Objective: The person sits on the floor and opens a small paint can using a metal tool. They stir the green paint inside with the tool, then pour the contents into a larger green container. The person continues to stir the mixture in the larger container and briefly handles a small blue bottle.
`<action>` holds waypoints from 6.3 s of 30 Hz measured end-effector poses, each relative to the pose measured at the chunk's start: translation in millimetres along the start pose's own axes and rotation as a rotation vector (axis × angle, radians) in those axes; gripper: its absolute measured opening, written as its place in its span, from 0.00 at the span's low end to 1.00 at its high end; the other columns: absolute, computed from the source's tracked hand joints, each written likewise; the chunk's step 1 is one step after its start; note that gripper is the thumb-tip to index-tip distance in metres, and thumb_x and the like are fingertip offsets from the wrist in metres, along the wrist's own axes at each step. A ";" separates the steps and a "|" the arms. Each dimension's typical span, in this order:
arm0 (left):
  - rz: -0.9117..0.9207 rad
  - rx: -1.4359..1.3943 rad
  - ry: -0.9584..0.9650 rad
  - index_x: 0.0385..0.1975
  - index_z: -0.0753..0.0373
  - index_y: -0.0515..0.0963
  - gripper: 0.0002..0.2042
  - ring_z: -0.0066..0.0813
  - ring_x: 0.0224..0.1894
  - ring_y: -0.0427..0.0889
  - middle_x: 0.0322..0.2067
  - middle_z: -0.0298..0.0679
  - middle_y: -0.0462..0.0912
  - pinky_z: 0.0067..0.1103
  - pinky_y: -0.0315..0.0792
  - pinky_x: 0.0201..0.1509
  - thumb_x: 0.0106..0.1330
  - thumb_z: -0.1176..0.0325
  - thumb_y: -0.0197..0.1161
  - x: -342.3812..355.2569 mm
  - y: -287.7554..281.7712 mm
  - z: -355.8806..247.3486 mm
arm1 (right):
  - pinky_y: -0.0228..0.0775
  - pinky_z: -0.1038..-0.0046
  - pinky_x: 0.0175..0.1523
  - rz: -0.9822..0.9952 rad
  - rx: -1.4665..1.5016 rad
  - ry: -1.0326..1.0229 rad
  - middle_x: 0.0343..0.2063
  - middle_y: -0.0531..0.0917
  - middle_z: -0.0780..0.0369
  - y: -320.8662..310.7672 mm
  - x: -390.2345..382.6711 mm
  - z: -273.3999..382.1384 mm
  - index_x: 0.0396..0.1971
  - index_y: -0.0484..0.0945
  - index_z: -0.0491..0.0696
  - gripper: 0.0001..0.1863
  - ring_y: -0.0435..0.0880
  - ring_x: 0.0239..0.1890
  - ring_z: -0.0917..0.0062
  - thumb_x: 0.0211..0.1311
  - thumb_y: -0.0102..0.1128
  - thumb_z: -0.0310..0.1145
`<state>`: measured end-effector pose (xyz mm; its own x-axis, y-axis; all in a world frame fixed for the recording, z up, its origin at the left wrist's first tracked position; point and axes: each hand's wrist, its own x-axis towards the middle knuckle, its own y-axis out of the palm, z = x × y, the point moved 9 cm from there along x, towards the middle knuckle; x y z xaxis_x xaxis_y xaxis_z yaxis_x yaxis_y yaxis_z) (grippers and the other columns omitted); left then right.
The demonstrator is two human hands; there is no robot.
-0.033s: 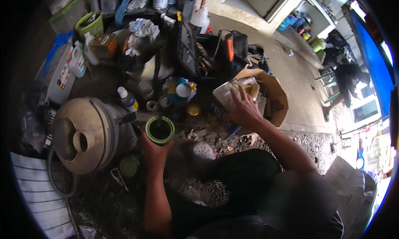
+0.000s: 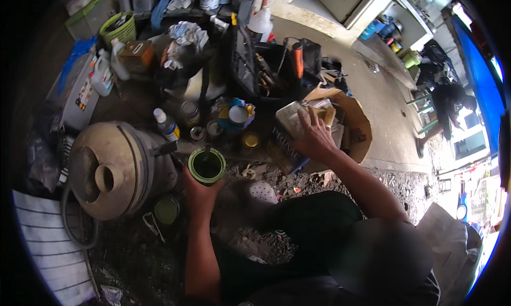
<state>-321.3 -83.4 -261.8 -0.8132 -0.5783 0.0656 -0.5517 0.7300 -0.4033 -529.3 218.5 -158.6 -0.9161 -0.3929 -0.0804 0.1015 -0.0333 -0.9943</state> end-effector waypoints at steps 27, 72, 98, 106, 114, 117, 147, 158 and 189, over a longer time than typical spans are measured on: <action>0.269 0.566 0.231 0.72 0.67 0.56 0.55 0.57 0.71 0.65 0.68 0.57 0.66 0.42 0.60 0.76 0.44 0.59 0.85 -22.6 73.7 52.3 | 0.82 0.55 0.46 0.203 0.780 -0.530 0.38 0.84 0.51 186.2 -7.1 148.5 0.42 0.77 0.44 0.12 0.87 0.42 0.53 0.64 0.64 0.35; 0.494 0.533 0.116 0.74 0.66 0.52 0.58 0.62 0.74 0.60 0.71 0.60 0.59 0.47 0.60 0.76 0.43 0.63 0.85 -27.9 114.6 138.3 | 0.82 0.58 0.32 0.405 0.524 -0.585 0.25 0.87 0.54 266.5 -40.7 144.6 0.43 0.79 0.46 0.13 0.90 0.28 0.59 0.61 0.60 0.34; 0.577 0.408 0.023 0.74 0.64 0.53 0.58 0.48 0.66 0.74 0.66 0.52 0.71 0.39 0.68 0.70 0.42 0.65 0.88 -11.3 112.1 140.6 | 0.81 0.59 0.32 0.040 0.608 -0.997 0.27 0.85 0.61 275.2 -42.6 171.6 0.42 0.76 0.51 0.11 0.89 0.31 0.62 0.59 0.60 0.34; 0.547 0.415 0.089 0.74 0.64 0.54 0.58 0.50 0.67 0.74 0.66 0.53 0.71 0.40 0.69 0.70 0.44 0.60 0.87 -12.8 107.3 142.5 | 0.81 0.60 0.35 0.281 0.428 -1.079 0.29 0.85 0.60 272.8 -39.0 151.9 0.43 0.76 0.52 0.11 0.89 0.34 0.61 0.60 0.59 0.33; 0.570 0.567 0.150 0.74 0.64 0.54 0.58 0.52 0.69 0.71 0.68 0.54 0.67 0.40 0.67 0.70 0.45 0.59 0.87 -15.0 114.8 133.9 | 0.81 0.57 0.31 0.037 0.557 -0.905 0.26 0.86 0.60 265.4 -25.2 159.5 0.44 0.78 0.55 0.11 0.90 0.31 0.60 0.61 0.59 0.34; 0.593 0.587 0.169 0.74 0.63 0.54 0.57 0.53 0.70 0.69 0.69 0.55 0.66 0.41 0.67 0.71 0.45 0.58 0.86 -16.6 117.3 134.8 | 0.80 0.59 0.32 0.128 0.563 -0.969 0.26 0.85 0.60 273.5 -42.5 152.8 0.44 0.76 0.54 0.12 0.89 0.31 0.61 0.61 0.59 0.34; 0.560 0.625 0.205 0.72 0.64 0.54 0.57 0.59 0.74 0.62 0.71 0.57 0.62 0.44 0.61 0.76 0.43 0.58 0.86 -23.0 130.1 124.9 | 0.82 0.55 0.32 0.480 0.505 -0.586 0.28 0.88 0.54 272.9 -45.5 127.8 0.47 0.77 0.45 0.14 0.90 0.30 0.58 0.62 0.59 0.33; 0.553 0.628 0.213 0.71 0.60 0.54 0.55 0.60 0.73 0.63 0.69 0.57 0.63 0.45 0.64 0.74 0.44 0.62 0.85 -21.7 130.3 116.8 | 0.82 0.56 0.33 0.454 0.546 -0.581 0.28 0.88 0.54 270.2 -44.4 130.9 0.45 0.77 0.46 0.13 0.91 0.31 0.58 0.62 0.59 0.32; 0.551 0.641 0.169 0.73 0.65 0.53 0.58 0.60 0.73 0.63 0.71 0.59 0.62 0.44 0.61 0.75 0.43 0.60 0.86 -23.7 129.2 122.3 | 0.81 0.56 0.31 0.447 0.535 -0.567 0.25 0.87 0.53 265.4 -45.1 126.5 0.44 0.77 0.44 0.12 0.89 0.28 0.56 0.64 0.57 0.33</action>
<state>-350.7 -19.9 -427.0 -0.9790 -0.1024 -0.1763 0.0996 0.5146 -0.8517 -411.9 111.1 -409.9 -0.4330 -0.8618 -0.2643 0.6998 -0.1366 -0.7011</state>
